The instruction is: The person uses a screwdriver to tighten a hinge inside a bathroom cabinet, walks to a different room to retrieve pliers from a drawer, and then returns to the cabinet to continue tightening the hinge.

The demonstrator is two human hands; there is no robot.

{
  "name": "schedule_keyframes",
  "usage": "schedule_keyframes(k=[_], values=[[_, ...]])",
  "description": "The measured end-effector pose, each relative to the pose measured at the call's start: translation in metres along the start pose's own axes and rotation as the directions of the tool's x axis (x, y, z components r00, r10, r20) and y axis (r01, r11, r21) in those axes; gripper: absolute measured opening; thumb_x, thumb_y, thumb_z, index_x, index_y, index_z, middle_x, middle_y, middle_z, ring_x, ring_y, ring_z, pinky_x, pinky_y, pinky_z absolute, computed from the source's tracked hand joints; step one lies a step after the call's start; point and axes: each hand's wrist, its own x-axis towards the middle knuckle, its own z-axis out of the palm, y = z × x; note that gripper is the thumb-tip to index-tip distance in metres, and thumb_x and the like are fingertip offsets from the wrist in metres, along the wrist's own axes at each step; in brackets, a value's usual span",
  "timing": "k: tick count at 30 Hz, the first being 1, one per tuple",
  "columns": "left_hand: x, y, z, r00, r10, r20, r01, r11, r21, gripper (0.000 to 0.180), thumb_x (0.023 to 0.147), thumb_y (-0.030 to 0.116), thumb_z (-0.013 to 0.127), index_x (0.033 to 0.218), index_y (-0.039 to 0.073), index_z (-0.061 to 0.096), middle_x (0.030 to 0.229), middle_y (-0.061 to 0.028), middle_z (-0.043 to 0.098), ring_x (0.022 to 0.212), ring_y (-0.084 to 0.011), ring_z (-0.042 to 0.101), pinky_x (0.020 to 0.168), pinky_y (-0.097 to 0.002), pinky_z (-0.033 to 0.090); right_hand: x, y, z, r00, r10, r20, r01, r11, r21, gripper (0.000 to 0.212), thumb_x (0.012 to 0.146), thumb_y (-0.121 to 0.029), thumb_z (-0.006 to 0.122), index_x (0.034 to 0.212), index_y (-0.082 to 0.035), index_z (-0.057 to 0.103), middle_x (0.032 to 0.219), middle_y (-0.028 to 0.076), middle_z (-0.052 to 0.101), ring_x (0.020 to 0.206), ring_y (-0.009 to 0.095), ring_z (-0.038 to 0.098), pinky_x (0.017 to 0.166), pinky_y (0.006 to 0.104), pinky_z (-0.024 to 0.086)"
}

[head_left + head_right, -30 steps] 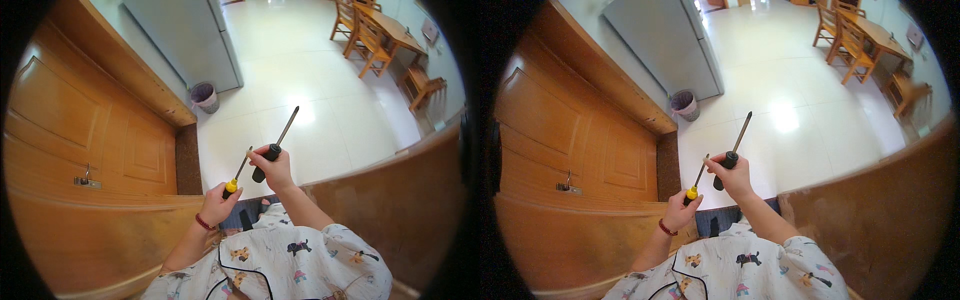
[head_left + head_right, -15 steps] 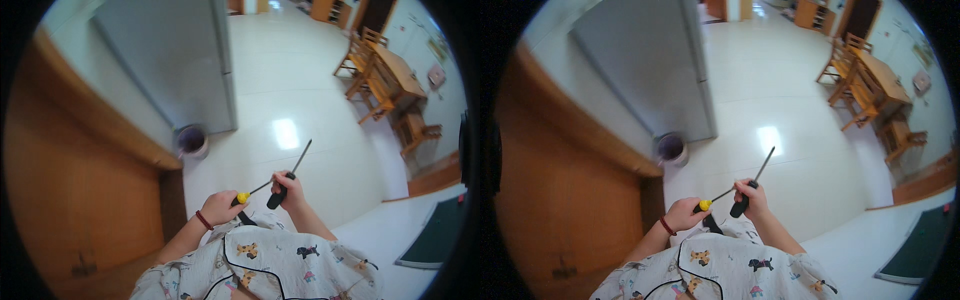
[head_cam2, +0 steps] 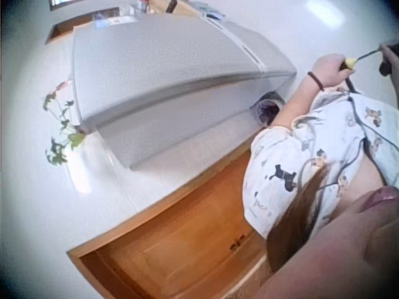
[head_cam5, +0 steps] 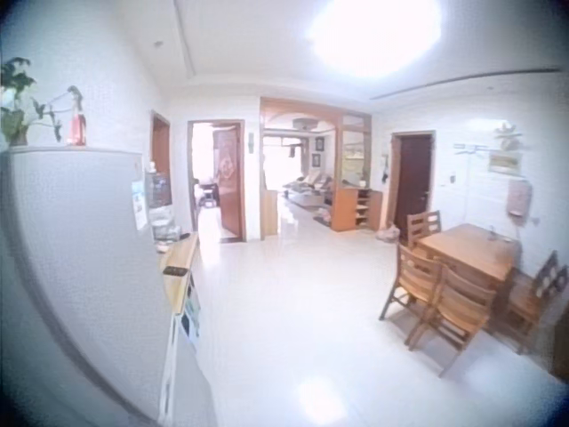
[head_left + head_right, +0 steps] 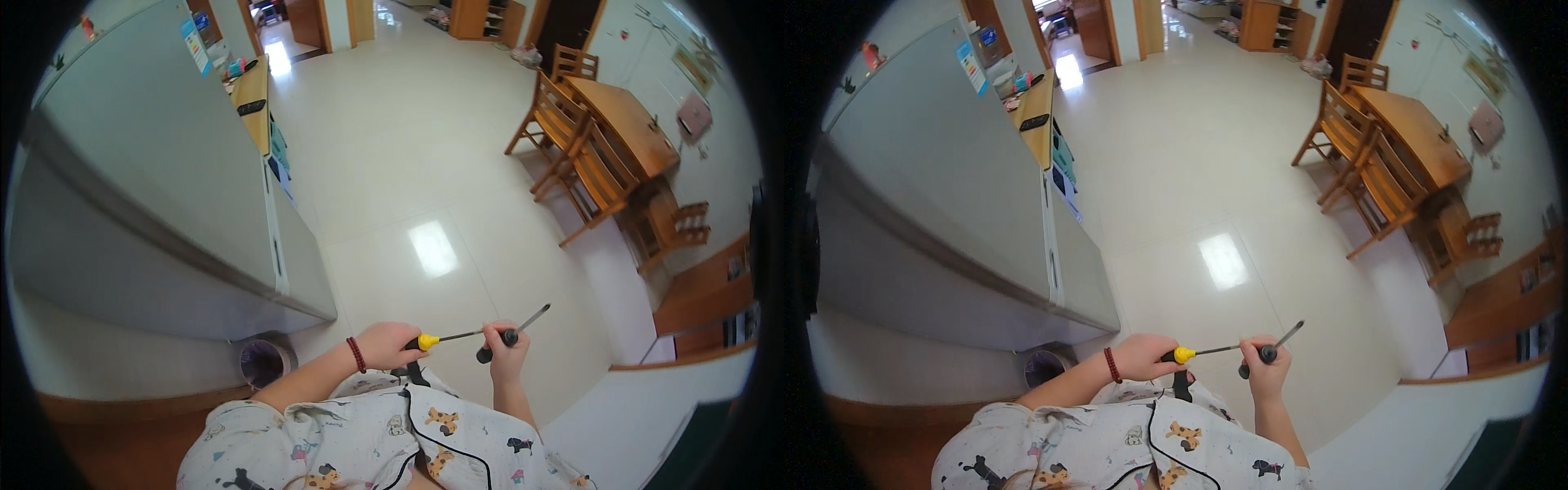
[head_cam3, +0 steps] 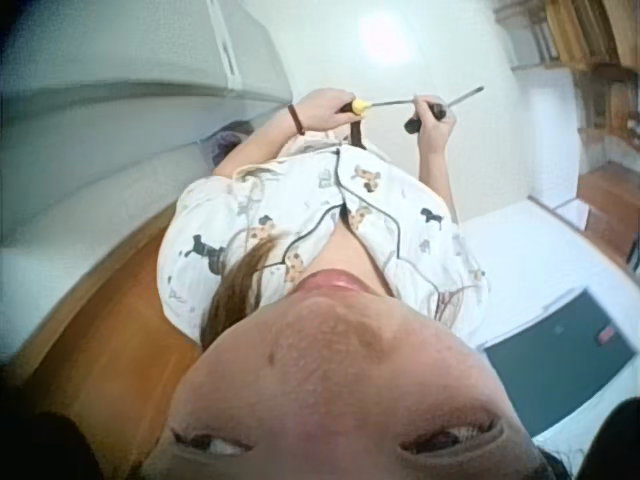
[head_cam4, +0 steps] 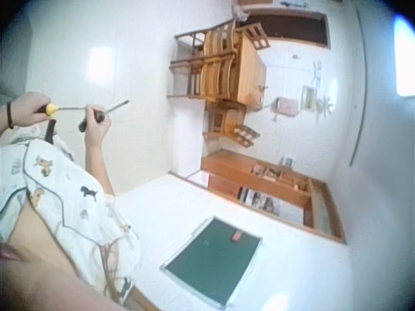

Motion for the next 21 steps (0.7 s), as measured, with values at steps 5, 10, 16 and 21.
schedule_keyframes(k=[5,10,16,21], values=[[0.079,-0.057,-0.105,0.963,0.009,-0.268,0.007,0.998,0.058,0.029,0.078,0.033,0.056,0.08,0.004,0.054,0.071,-0.0127,0.056,0.066,-0.0296,0.054,0.058,-0.0354,0.043,0.201,0.011,0.063,0.93,0.354,0.098,-0.361,0.831,0.423,0.008,0.074,-0.006,0.059,0.069,-0.002,0.053,0.063,0.006,0.052,0.048,0.01,0.045,0.046,0.0223,0.038],[0.18,-0.142,-0.212,0.935,-0.135,-0.327,0.115,0.99,-0.08,0.033,0.078,0.036,0.056,0.079,0.003,0.055,0.071,-0.0153,0.057,0.065,-0.0314,0.055,0.058,-0.0369,0.043,0.361,0.137,-0.007,0.799,0.508,-0.323,-0.554,0.83,-0.065,0.012,0.074,-0.013,0.059,0.067,-0.006,0.051,0.062,0.002,0.052,0.052,0.011,0.047,0.045,0.0232,0.037],[0.321,-0.235,-0.357,0.917,-0.231,-0.325,0.209,0.973,-0.103,0.036,0.076,0.037,0.057,0.081,0.001,0.056,0.072,-0.0161,0.058,0.067,-0.0315,0.056,0.061,-0.0358,0.045,0.401,0.217,-0.028,0.559,0.762,-0.327,-0.787,0.365,-0.497,0.013,0.073,-0.014,0.059,0.065,-0.005,0.053,0.06,0.004,0.053,0.052,0.014,0.05,0.046,0.026,0.039],[0.467,-0.317,-0.449,0.795,-0.354,-0.493,0.301,0.935,-0.186,0.035,0.076,0.035,0.057,0.083,0.001,0.058,0.076,-0.0185,0.059,0.071,-0.033,0.057,0.063,-0.0366,0.045,0.512,0.241,0.013,0.487,0.835,-0.256,-0.757,0.258,-0.6,0.015,0.072,-0.014,0.06,0.064,-0.004,0.053,0.058,0.005,0.053,0.05,0.014,0.05,0.045,0.0274,0.04]])
